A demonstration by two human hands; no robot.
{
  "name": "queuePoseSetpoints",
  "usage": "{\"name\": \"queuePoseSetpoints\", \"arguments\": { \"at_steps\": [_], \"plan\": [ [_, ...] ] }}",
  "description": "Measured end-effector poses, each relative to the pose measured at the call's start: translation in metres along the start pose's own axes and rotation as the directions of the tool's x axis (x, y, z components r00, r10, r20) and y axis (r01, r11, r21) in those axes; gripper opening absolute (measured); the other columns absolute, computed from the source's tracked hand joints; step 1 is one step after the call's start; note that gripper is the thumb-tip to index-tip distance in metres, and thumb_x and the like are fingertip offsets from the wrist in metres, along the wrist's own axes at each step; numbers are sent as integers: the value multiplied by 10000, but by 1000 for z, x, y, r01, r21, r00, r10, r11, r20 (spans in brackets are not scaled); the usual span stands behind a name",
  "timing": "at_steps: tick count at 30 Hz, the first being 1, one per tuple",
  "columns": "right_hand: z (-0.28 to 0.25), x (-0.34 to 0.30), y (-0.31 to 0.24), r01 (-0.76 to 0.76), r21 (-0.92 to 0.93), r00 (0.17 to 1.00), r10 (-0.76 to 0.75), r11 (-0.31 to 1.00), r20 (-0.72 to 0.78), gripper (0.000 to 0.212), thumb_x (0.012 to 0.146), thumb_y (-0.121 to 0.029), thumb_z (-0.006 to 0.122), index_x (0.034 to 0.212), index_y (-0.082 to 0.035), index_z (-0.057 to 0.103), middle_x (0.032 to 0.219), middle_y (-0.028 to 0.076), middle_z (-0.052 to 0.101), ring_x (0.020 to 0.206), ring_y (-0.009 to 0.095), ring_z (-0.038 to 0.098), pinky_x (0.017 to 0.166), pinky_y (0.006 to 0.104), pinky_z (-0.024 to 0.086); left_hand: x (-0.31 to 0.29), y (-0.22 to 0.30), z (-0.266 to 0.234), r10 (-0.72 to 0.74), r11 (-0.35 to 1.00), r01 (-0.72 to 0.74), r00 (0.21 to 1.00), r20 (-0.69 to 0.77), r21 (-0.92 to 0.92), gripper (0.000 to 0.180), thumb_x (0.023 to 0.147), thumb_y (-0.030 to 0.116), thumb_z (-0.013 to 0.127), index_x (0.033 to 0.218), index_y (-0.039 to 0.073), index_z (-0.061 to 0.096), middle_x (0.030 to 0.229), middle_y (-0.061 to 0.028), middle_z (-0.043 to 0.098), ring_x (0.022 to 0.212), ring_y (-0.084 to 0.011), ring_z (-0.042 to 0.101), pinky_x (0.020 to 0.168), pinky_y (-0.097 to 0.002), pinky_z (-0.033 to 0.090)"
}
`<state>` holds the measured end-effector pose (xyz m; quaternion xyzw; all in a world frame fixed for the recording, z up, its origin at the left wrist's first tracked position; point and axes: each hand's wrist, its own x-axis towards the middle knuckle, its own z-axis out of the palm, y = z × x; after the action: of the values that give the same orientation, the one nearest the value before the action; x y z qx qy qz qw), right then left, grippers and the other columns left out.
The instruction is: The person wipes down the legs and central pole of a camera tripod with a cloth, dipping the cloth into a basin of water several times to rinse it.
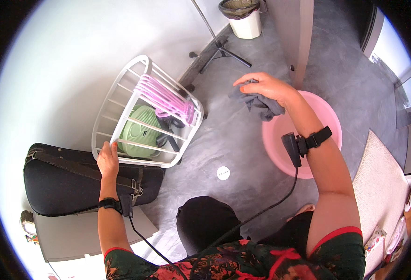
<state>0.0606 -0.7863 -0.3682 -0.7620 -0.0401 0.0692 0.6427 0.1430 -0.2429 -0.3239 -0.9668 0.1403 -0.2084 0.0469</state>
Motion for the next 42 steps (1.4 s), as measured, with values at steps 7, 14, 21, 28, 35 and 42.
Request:
{"name": "queuePoseSetpoints", "arguments": {
  "at_steps": [7, 14, 21, 28, 35, 42],
  "plan": [
    [-2, 10, 33, -31, 72, 999, 35, 997, -42, 335, 805, -271, 685, 1083, -84, 677, 1074, 66, 642, 1036, 155, 547, 927, 277, 388, -13, 8, 13, -11, 1000, 8, 995, -102, -23, 278, 935, 274, 546, 1006, 7, 520, 937, -205, 588, 897, -391, 549, 743, -484, 418],
    [-13, 2, 55, -94, 6, 986, 94, 996, -136, 355, 836, -240, 652, 1142, -61, 628, 1029, 76, 630, 868, 150, 623, 747, 262, 497, -22, 63, 12, 251, 968, -235, 916, -312, 89, 472, 909, 239, 569, 1304, 21, 428, 1253, -175, 509, 1166, -347, 475, 969, -474, 378],
    [-39, -10, 53, -40, 434, 962, 152, 900, -226, 265, 866, -233, 640, 1048, -44, 603, 847, 74, 650, 600, 109, 589, 468, 240, 459, -42, 109, 28, 378, 885, -421, 899, -221, -199, 230, 946, 164, 479, 986, 15, 650, 1180, -179, 556, 1108, -350, 511, 927, -430, 420],
    [-63, -26, 61, 27, 480, 949, 129, 877, -289, 250, 875, -263, 634, 1007, -54, 599, 832, 71, 647, 532, 101, 530, 460, 210, 435, -134, 165, 190, 501, 802, -174, 716, 486, -572, 445, 809, 86, 625, 1233, 156, 508, 1043, -161, 603, 985, -352, 580, 817, -430, 471],
    [-92, -78, 89, -48, 391, 908, 203, 919, -366, 230, 887, -256, 621, 988, -51, 597, 781, 64, 634, 574, 96, 551, 480, 213, 446, -185, 215, 263, 455, 871, -160, 620, 640, -464, 634, 700, 221, 775, 1251, 122, 476, 1155, -113, 552, 1087, -311, 538, 885, -407, 457],
    [-93, -102, 96, -134, 375, 874, 288, 917, -391, 215, 894, -264, 609, 936, -53, 611, 766, 38, 630, 605, 84, 579, 522, 213, 494, -196, 247, 257, 390, 879, -94, 704, 593, -467, 716, 605, 301, 840, 1192, 97, 484, 1124, -111, 549, 1073, -305, 529, 845, -431, 463]
  ]
}}
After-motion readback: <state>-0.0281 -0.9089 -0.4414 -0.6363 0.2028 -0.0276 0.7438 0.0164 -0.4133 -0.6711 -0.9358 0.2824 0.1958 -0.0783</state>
